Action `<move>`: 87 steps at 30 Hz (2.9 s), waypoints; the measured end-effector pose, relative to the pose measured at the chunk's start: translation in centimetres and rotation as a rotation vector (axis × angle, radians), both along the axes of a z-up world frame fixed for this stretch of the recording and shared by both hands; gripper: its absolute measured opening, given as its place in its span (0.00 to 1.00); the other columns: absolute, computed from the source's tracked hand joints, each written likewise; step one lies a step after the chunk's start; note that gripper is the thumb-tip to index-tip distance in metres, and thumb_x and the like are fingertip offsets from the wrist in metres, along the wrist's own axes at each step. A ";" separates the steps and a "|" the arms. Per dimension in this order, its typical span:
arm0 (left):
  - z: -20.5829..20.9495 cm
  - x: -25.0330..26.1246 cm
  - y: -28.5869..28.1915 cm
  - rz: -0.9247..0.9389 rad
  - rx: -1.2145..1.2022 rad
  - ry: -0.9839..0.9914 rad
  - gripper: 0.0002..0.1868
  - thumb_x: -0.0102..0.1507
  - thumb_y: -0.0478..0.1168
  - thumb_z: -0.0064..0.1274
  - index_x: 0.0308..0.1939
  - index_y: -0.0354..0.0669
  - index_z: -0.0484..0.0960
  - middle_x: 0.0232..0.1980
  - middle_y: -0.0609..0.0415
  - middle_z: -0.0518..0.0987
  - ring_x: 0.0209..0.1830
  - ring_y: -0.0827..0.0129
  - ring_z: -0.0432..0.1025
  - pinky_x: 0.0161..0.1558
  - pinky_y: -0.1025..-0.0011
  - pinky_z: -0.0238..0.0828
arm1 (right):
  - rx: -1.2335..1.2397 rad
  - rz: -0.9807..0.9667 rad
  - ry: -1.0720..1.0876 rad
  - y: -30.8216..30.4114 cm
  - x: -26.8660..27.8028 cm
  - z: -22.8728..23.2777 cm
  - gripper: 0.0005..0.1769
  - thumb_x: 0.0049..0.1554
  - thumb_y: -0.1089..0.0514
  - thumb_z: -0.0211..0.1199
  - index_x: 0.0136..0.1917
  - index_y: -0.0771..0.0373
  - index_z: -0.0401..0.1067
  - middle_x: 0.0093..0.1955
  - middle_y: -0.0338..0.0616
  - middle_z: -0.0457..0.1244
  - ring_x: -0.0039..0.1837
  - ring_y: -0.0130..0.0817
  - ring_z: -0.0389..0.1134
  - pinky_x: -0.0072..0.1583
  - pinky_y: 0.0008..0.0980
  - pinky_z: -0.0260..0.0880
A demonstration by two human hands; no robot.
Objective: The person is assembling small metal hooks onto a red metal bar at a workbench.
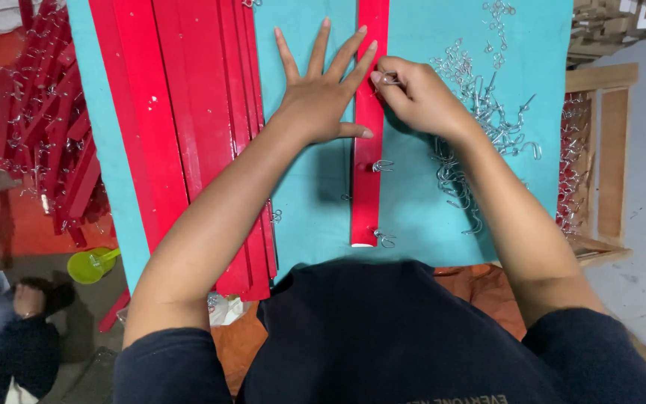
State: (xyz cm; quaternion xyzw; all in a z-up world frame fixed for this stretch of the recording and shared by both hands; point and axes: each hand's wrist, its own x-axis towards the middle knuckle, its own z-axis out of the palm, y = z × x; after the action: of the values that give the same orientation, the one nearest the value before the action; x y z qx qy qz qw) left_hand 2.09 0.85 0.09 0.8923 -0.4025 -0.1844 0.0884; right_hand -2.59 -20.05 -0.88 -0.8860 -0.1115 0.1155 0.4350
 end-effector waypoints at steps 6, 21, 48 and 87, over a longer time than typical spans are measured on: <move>0.1 -0.2 -0.1 0.005 0.010 0.015 0.62 0.60 0.71 0.57 0.83 0.56 0.34 0.85 0.57 0.28 0.81 0.43 0.16 0.58 0.14 0.06 | -0.082 -0.061 0.033 0.8 -0.5 -0.7 0.13 0.71 0.57 0.45 0.43 0.57 0.58 0.34 0.36 0.54 0.37 0.28 0.49 0.40 0.35 0.48; 0.3 -0.4 -0.3 0.017 0.070 0.033 0.60 0.61 0.71 0.54 0.84 0.58 0.35 0.84 0.61 0.23 0.81 0.43 0.14 0.58 0.14 0.05 | -0.153 0.081 -0.063 0.0 0.9 -2.3 0.09 0.67 0.63 0.49 0.43 0.61 0.61 0.36 0.43 0.59 0.36 0.35 0.53 0.41 0.38 0.52; 0.9 -1.4 0.3 -0.021 0.155 0.076 0.56 0.61 0.72 0.48 0.82 0.60 0.34 0.86 0.61 0.38 0.85 0.44 0.24 0.56 0.16 0.01 | -0.605 0.072 0.245 -8.3 -6.6 2.2 0.21 0.56 0.42 0.69 0.61 0.46 0.75 0.62 0.49 0.60 0.65 0.48 0.62 0.62 0.47 0.62; -2.5 0.9 -0.8 0.180 -0.243 -0.222 0.35 0.69 0.53 0.50 0.78 0.52 0.57 0.79 0.56 0.55 0.79 0.47 0.48 0.66 0.23 0.32 | -0.021 -0.258 -0.144 -2.5 7.0 -1.6 0.35 0.75 0.41 0.41 0.29 0.56 0.59 0.28 0.35 0.55 0.35 0.27 0.57 0.45 0.33 0.58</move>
State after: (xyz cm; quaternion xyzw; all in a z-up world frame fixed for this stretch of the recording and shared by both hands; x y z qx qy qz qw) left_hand 2.97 0.07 -2.40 0.9222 -0.3477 -0.0262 0.1669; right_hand 4.40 -22.56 -2.52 -0.9034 -0.0266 -0.0040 0.4280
